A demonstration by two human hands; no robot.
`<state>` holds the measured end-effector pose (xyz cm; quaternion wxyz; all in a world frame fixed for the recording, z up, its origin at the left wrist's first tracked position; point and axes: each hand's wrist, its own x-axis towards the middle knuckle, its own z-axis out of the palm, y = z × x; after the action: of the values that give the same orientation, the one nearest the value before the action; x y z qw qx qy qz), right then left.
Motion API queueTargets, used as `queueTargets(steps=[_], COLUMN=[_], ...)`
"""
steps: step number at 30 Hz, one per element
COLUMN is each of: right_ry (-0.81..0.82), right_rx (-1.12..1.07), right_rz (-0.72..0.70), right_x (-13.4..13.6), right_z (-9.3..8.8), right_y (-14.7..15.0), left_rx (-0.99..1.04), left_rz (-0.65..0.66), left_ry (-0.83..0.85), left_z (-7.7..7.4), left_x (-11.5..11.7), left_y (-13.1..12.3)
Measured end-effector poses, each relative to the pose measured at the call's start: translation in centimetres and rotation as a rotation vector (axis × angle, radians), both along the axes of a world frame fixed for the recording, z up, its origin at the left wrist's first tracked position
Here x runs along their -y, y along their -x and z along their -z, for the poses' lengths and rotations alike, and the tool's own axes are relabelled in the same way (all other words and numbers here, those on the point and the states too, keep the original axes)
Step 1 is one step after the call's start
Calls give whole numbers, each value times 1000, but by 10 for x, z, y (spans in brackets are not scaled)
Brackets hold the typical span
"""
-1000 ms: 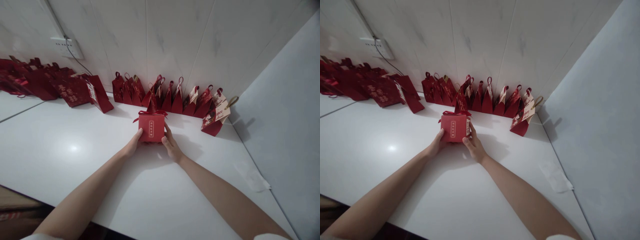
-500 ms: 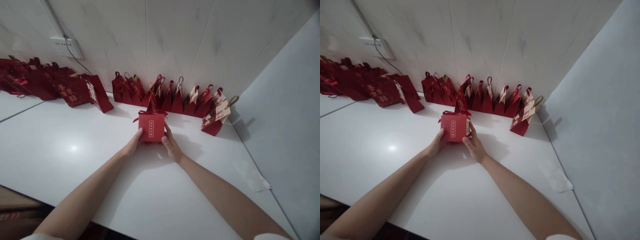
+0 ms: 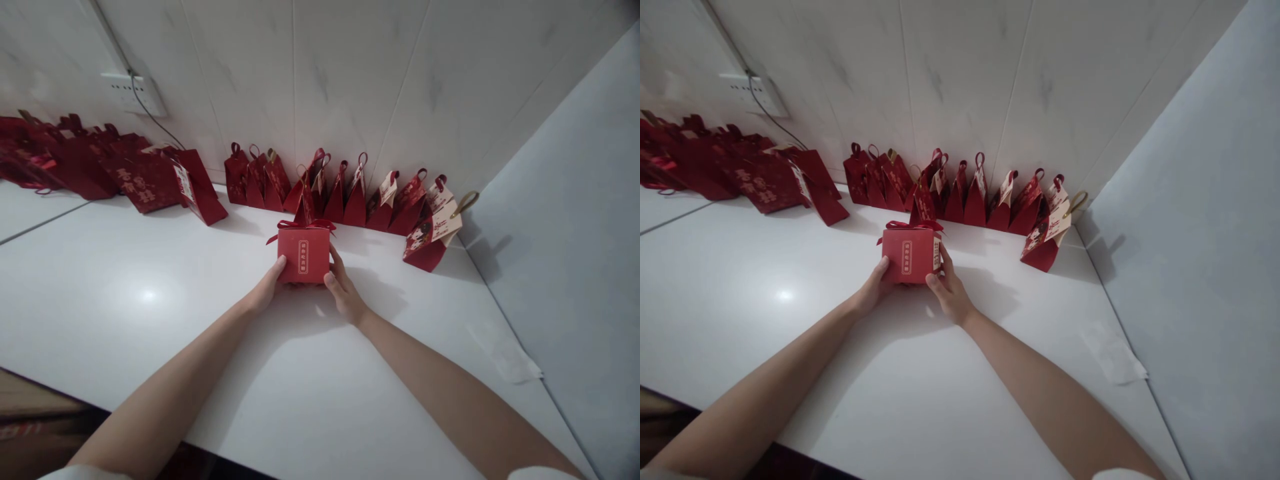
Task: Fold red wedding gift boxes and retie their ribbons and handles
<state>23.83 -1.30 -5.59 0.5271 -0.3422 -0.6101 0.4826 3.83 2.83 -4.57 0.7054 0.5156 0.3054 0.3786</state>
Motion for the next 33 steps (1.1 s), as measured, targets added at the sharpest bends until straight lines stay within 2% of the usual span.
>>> queueTargets(steps=[6, 10, 14, 16, 19, 22, 29, 33], right_ry=[0, 67, 192, 202, 115, 36, 54, 30], right_rx=[-18, -51, -148, -185, -185, -118, 9, 51], right_rz=[4, 14, -4, -7, -4, 7, 228, 265], right_x=[0, -3, -9, -9, -7, -3, -2, -1], right_z=[2, 7, 11, 12, 10, 8, 3, 0], right_y=[-1, -2, -3, -3, -4, -3, 2, 1], left_rx=[-74, -139, -178, -180, -177, -170, -208, -266], left_rz=[10, 52, -21, -16, 18, -3, -38, -69], left_ry=[-42, -183, -365, -417, -405, -371, -290, -262], left_z=[-1, -9, -18, -21, -25, -27, -26, -25], left_x=[-1, 5, 12, 15, 15, 15, 17, 17], left_y=[1, -1, -3, -4, -4, -5, -10, -9])
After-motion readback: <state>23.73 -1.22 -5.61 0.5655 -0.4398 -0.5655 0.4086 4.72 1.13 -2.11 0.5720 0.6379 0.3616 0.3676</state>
